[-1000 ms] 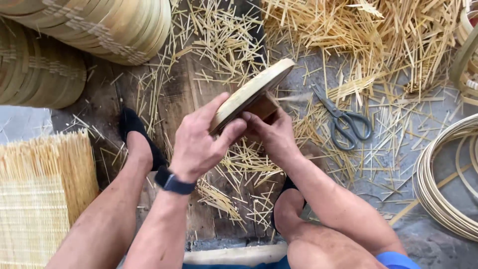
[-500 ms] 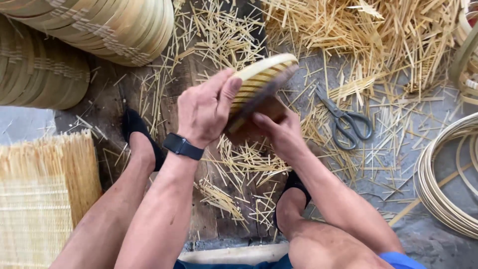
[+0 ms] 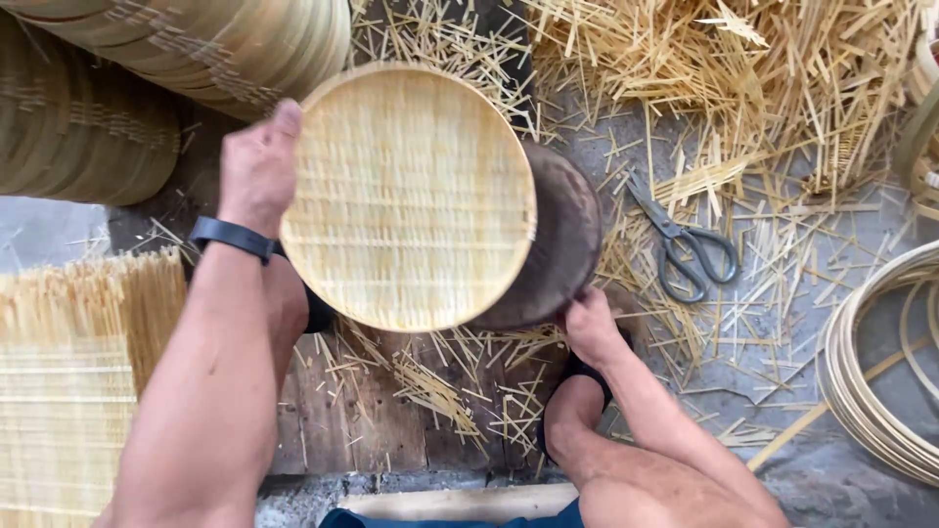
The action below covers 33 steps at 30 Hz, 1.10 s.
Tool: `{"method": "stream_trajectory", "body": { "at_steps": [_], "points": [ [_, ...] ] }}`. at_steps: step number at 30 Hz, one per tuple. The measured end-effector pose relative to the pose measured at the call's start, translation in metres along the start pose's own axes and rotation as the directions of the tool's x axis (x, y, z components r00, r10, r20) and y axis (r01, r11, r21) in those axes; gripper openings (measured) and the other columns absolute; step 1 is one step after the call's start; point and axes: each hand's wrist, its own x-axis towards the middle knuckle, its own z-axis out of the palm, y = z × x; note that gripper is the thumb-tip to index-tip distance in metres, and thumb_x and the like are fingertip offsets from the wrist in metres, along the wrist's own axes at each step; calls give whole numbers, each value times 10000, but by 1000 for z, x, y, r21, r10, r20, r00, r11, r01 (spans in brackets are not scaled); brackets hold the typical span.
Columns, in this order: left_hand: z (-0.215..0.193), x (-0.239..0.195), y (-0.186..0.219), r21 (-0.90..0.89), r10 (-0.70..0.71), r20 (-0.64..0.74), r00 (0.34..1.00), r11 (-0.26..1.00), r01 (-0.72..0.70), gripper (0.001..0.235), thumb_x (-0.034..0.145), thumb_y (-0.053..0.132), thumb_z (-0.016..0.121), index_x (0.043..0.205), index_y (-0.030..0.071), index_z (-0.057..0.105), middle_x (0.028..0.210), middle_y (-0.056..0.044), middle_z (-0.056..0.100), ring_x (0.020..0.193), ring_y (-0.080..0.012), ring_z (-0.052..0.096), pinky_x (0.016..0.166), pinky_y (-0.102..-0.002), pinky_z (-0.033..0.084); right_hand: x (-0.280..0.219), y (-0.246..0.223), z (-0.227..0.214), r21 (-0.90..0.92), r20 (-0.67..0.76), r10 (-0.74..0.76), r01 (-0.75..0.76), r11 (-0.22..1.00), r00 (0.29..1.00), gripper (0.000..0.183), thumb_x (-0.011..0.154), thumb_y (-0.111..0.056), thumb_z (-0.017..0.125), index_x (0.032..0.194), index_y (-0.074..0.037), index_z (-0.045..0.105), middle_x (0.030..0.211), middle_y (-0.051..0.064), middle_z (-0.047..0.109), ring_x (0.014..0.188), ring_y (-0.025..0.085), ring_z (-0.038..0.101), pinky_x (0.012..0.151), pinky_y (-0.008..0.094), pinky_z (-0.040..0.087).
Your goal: The person sits on the floor of a bamboo workshop and assembles round woven bamboo sieve discs. They lay a woven bamboo mat over a round wooden form, fit a bent bamboo rim around the mat, tuck the mat edges into the rim, and use scissors to trim excess bamboo strips from the edges.
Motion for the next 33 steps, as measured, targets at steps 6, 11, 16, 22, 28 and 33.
{"method": "stream_trajectory", "body": {
  "at_steps": [6, 11, 16, 22, 28, 33],
  "points": [
    [42, -4, -58, -91, -293, 155, 943, 947, 309, 562, 957, 545, 638, 1129, 19, 733, 977, -7, 772, 859, -82, 665, 805, -252, 540, -48, -58, 30, -432, -40, 152, -155, 889, 987, 373, 973, -91, 485, 1309, -14, 625, 1036, 128, 789, 894, 200, 771, 697, 329, 595],
    [91, 8, -120, -122, -218, 228, 949, 961, 250, 670, 995, 590, 632, 1101, -60, 758, 963, -76, 760, 847, -120, 595, 780, -311, 526, -77, -56, 42, -868, 95, -506, 320, 379, 857, 204, 870, -17, 610, 1039, -43, 721, 906, 117, 741, 832, 247, 729, 717, 364, 578],
    [132, -27, -55, 289, 153, 53, 987, 944, -162, 543, 1020, 559, 603, 1211, 87, 791, 1028, -110, 769, 901, -165, 703, 809, -329, 554, -76, -62, 51, -934, 186, -591, 327, 141, 785, 99, 757, -25, 649, 850, -53, 670, 803, 130, 669, 748, 334, 664, 657, 421, 542],
    [220, -185, 0, 311, 593, 412, 692, 622, -718, 775, 787, 465, 769, 1303, -73, 559, 1341, -306, 565, 1283, -469, 499, 1119, -579, 344, -72, -60, 48, -936, 186, -606, 327, 130, 773, 89, 753, -29, 661, 839, -45, 677, 794, 142, 663, 758, 349, 658, 656, 428, 537],
    [196, -195, -68, 510, 481, 572, 664, 425, -748, 596, 834, 139, 646, 1414, 30, 563, 1497, -181, 549, 1442, -356, 469, 1224, -516, 323, -74, -55, 47, -907, 218, -628, 392, 152, 747, 135, 800, -10, 635, 862, -86, 728, 832, 111, 707, 789, 323, 686, 677, 413, 551],
    [93, -93, -22, 304, 659, 734, 163, -105, -947, 334, 919, 40, 619, 1248, 12, 667, 1264, -147, 697, 1188, -271, 653, 1054, -400, 512, -74, -52, 49, -912, 201, -640, 380, 154, 741, 145, 828, -20, 630, 898, -84, 740, 871, 99, 733, 821, 309, 702, 710, 404, 553]
  ]
}}
